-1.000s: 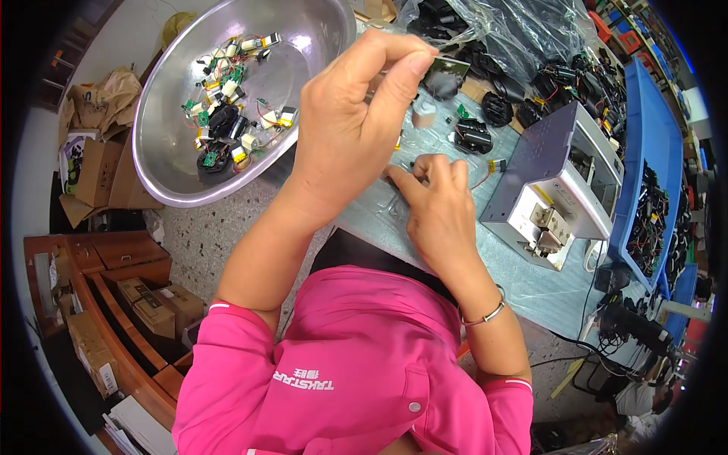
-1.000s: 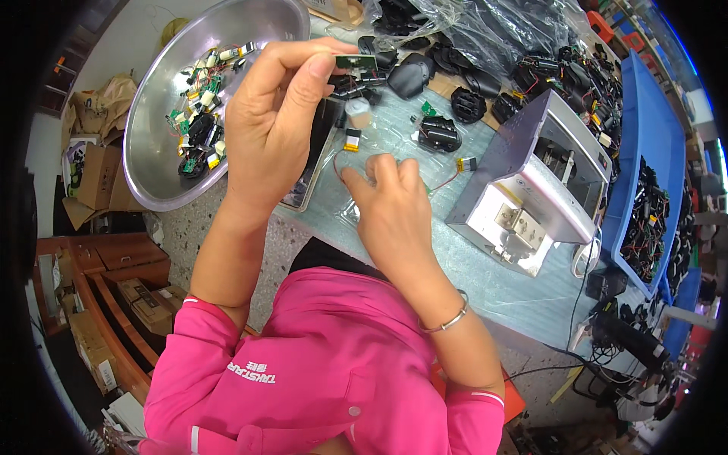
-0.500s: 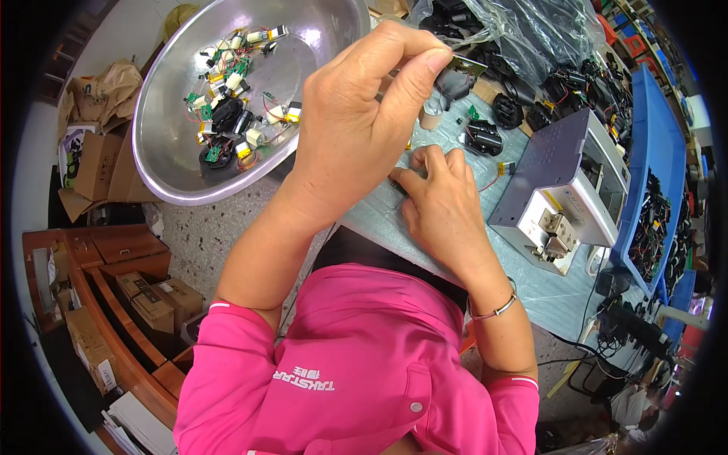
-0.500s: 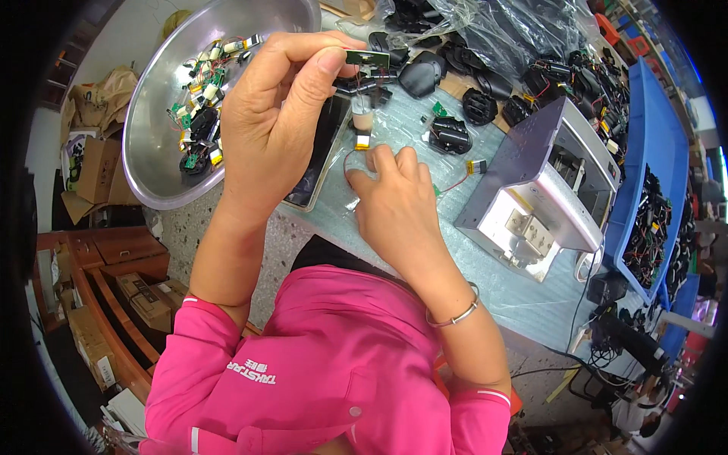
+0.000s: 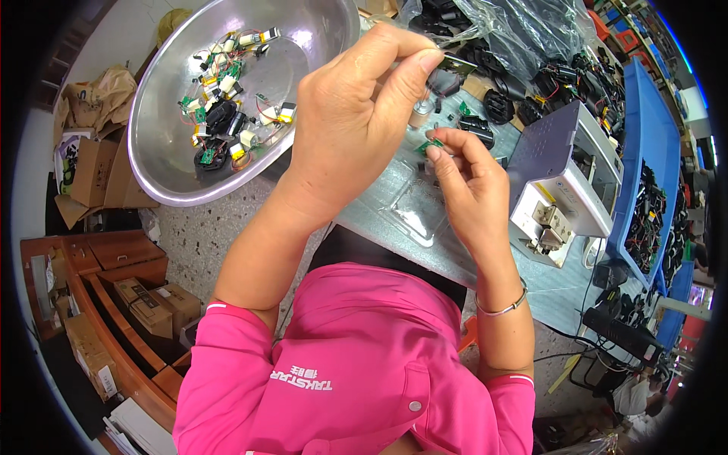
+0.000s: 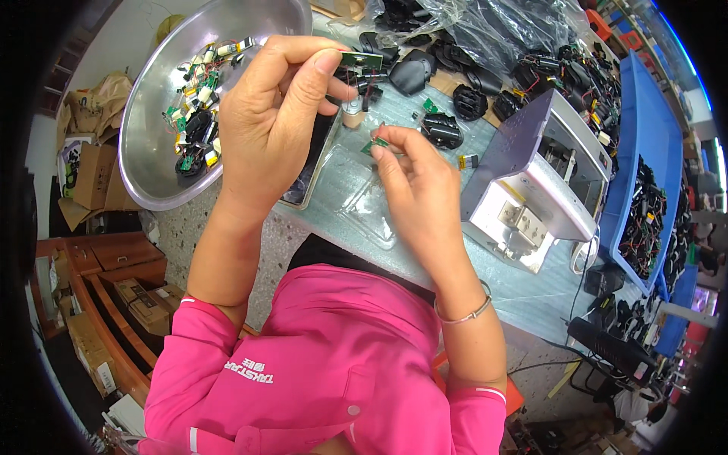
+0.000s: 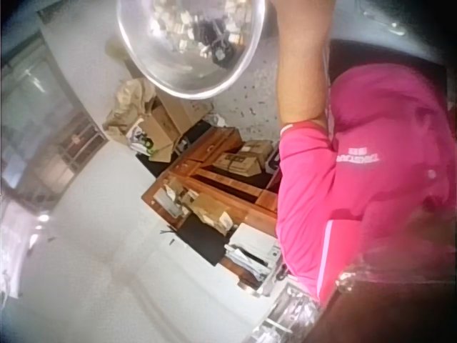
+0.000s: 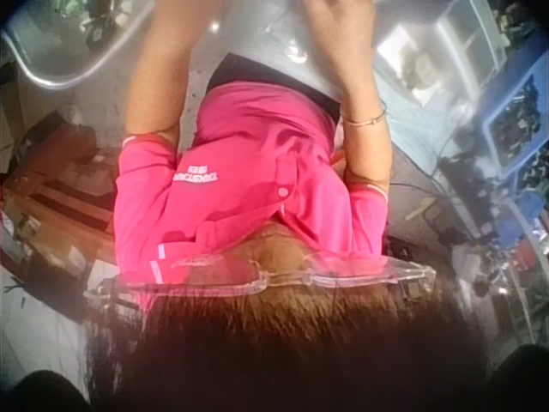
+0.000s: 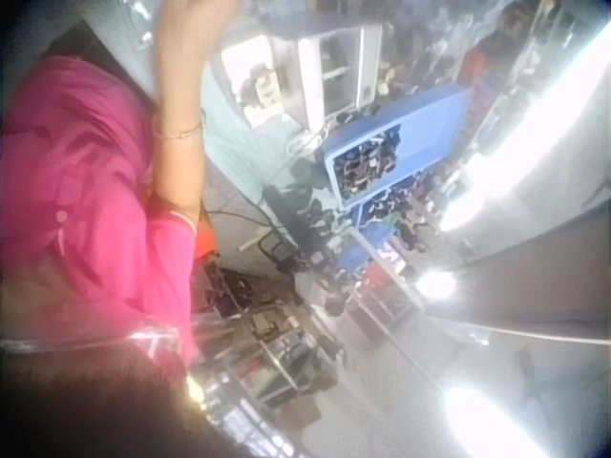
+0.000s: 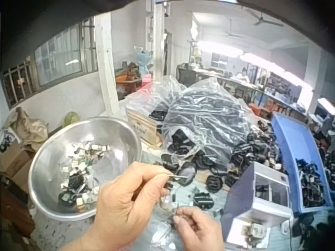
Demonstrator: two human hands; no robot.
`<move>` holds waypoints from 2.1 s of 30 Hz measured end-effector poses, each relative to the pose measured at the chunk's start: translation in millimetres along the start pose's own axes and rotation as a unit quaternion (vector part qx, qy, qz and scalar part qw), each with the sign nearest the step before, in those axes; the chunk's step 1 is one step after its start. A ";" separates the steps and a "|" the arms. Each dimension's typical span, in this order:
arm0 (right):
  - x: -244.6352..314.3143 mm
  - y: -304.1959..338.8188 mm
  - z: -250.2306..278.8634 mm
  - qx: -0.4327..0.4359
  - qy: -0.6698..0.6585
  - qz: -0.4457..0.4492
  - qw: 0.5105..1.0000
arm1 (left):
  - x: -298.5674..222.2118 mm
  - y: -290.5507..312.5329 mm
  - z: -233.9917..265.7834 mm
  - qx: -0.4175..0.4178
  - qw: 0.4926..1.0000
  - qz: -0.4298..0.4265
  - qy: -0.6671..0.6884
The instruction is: Assembling electronic modules by placing circuit boards into housings and securing them with a power screwdriver.
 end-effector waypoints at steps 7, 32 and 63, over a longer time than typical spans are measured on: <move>0.9 6.7 8.7 0.062 -0.172 -0.128 0.975 | 9.7 7.7 -2.3 -0.002 0.990 0.082 0.112; 37.0 58.8 35.3 0.011 -0.220 -0.033 0.975 | -5.0 47.2 -45.3 0.166 0.866 0.264 0.390; -55.3 176.5 195.0 -0.229 -0.233 -0.048 0.944 | 86.8 -41.9 -113.0 0.252 0.872 -0.072 -0.414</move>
Point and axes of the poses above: each hand's wrist, its own y-axis away from the middle knuckle, its own z-axis out of the back of the hand, x = y × z, the point moved 4 cm from there along -y, towards the middle knuckle, and after that the axes turned 1 degree about x, right-handed, at the moved point
